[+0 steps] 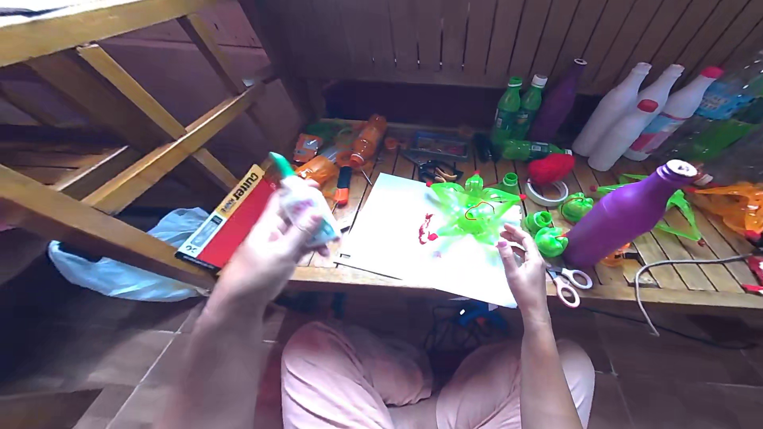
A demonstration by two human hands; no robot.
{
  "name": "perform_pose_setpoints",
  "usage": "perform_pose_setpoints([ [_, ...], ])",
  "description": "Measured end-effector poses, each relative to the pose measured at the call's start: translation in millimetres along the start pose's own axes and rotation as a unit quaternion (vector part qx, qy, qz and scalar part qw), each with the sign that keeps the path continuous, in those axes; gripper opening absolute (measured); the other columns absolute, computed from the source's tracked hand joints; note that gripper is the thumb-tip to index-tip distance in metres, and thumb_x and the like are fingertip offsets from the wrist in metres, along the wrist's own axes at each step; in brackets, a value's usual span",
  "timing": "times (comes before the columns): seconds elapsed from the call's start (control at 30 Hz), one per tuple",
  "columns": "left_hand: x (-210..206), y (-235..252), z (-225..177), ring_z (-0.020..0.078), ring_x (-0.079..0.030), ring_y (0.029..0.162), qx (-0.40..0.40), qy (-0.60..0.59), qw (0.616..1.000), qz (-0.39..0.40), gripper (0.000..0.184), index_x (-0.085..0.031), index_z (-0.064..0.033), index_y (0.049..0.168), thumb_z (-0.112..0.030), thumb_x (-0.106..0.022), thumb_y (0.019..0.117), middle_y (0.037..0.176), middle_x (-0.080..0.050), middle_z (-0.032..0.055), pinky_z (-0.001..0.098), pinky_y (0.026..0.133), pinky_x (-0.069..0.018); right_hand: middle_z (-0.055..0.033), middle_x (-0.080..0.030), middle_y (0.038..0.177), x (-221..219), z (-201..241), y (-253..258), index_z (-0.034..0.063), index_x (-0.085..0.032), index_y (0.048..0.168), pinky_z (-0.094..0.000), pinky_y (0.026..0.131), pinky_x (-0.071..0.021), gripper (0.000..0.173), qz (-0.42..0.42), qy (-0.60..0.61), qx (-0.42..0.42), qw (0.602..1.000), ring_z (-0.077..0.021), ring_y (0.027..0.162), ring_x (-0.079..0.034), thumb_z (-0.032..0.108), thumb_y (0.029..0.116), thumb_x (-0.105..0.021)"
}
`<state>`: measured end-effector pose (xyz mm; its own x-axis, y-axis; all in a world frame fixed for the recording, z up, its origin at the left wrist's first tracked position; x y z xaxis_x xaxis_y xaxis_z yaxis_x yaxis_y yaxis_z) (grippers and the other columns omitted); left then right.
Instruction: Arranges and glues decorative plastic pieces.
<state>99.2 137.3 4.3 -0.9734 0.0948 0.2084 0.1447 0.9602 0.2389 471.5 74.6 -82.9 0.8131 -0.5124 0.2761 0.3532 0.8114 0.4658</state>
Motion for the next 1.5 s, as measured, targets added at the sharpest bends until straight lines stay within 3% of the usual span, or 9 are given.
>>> perform_pose_setpoints([
  [0.1, -34, -29, -1, 0.0015, -0.068, 0.077, 0.007, 0.091, 0.991, 0.096, 0.06, -0.037, -0.0108, 0.15, -0.025, -0.062, 0.0969, 0.106, -0.071, -0.0027, 0.0175, 0.065, -0.0569, -0.0211, -0.067, 0.12, 0, 0, 2, -0.006, -0.063, 0.131, -0.0356, 0.095, -0.0534, 0.05, 0.006, -0.003, 0.002, 1.0, -0.0234, 0.112, -0.066, 0.033, 0.1005, -0.058],
  [0.33, -39, -58, 8, 0.0045, -0.069, 0.07, -0.019, -0.124, 0.989, -0.084, 0.033, -0.061, -0.0091, 0.12, -0.027, -0.072, 0.0942, 0.093, -0.075, -0.0036, 0.0172, 0.061, -0.0581, -0.018, -0.07, 0.114, -1, -3, 6, -0.0025, -0.068, 0.124, -0.0351, 0.085, -0.053, 0.045, 0.011, -0.015, 0.024, 1.0, -0.0227, 0.104, -0.065, 0.035, 0.1, -0.06],
  [0.43, -54, -64, 31, 0.0036, -0.063, 0.057, 0.065, -0.335, 0.929, -0.145, 0.014, -0.065, -0.0119, 0.103, -0.017, -0.052, 0.1041, 0.077, -0.07, 0.0003, 0.0153, 0.05, -0.0522, -0.0168, -0.069, 0.111, -2, -7, 6, -0.0028, -0.069, 0.123, -0.0333, 0.084, -0.0523, 0.046, 0.004, -0.013, 0.037, 0.999, -0.0212, 0.1, -0.065, 0.036, 0.0993, -0.06],
  [0.57, -67, -61, 43, 0.0018, -0.061, 0.054, 0.136, -0.488, 0.848, -0.155, 0.04, -0.065, -0.0091, 0.091, -0.024, -0.033, 0.1116, 0.072, -0.066, 0.0008, 0.0125, 0.049, -0.0522, -0.0171, -0.07, 0.113, -1, -7, 4, -0.0028, -0.069, 0.122, -0.0345, 0.086, -0.0513, 0.048, 0.002, -0.031, 0.041, 0.999, -0.0233, 0.103, -0.064, 0.038, 0.0968, -0.063],
  [0.9, -62, -29, 16, 0.0156, -0.075, 0.089, 0.091, -0.432, 0.872, -0.212, 0.022, -0.056, -0.006, 0.11, -0.013, -0.036, 0.1116, 0.1, -0.073, 0.0086, 0.0279, 0.081, -0.0637, -0.0173, -0.07, 0.114, -3, -3, 0, -0.0025, -0.071, 0.117, -0.0379, 0.09, -0.0492, 0.048, 0.004, -0.058, 0.056, 0.997, -0.0277, 0.106, -0.062, 0.038, 0.0903, -0.071],
  [1.03, -54, -19, -25, 0.0158, -0.073, 0.1, -0.084, -0.274, 0.933, -0.218, 0.016, -0.052, -0.0112, 0.123, -0.013, -0.049, 0.1074, 0.114, -0.072, 0.0032, 0.0329, 0.092, -0.061, -0.018, -0.07, 0.116, -3, -4, -1, -0.0017, -0.072, 0.116, -0.0389, 0.093, -0.0497, 0.046, 0.002, -0.058, 0.062, 0.996, -0.0279, 0.109, -0.062, 0.037, 0.0903, -0.071],
  [1.2, -57, -26, -55, 0.0197, -0.066, 0.118, -0.35, -0.069, 0.9, -0.248, 0.039, -0.051, -0.0193, 0.134, -0.025, -0.069, 0.0994, 0.126, -0.068, -0.0034, 0.0442, 0.104, -0.0553, -0.0188, -0.069, 0.119, -3, -5, -1, -0.0024, -0.071, 0.115, -0.0347, 0.092, -0.0503, 0.045, 0.005, -0.06, 0.063, 0.996, -0.0253, 0.111, -0.062, 0.036, 0.0918, -0.07],
  [1.3, -90, -14, -33, 0.0034, -0.064, 0.117, -0.259, 0.02, 0.947, -0.188, 0.042, -0.049, -0.0162, 0.138, -0.023, -0.067, 0.1004, 0.123, -0.067, -0.0132, 0.0296, 0.102, -0.055, -0.019, -0.069, 0.117, -3, -4, -1, -0.0026, -0.072, 0.114, -0.0347, 0.094, -0.0509, 0.043, 0.003, -0.058, 0.066, 0.996, -0.0257, 0.111, -0.063, 0.035, 0.0926, -0.069],
  [1.5, -117, 24, 8, 0.0176, -0.073, 0.101, -0.003, -0.139, 0.987, -0.081, 0.037, -0.048, -0.0005, 0.134, -0.005, -0.062, 0.0997, 0.114, -0.071, 0.0073, 0.0359, 0.091, -0.0625, -0.0196, -0.069, 0.118, -4, -6, -1, -0.0026, -0.073, 0.112, -0.0338, 0.093, -0.051, 0.042, 0.003, -0.047, 0.068, 0.997, -0.0251, 0.11, -0.063, 0.035, 0.094, -0.068],
])
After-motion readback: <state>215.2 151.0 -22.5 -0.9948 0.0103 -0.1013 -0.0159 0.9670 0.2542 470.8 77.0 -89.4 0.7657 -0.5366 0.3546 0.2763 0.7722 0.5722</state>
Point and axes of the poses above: each hand's wrist, its own y-axis towards the middle knuckle, its own x-axis out of the back of the hand, z = x × y, the point moved 6 cm from there along y, towards the middle knuckle
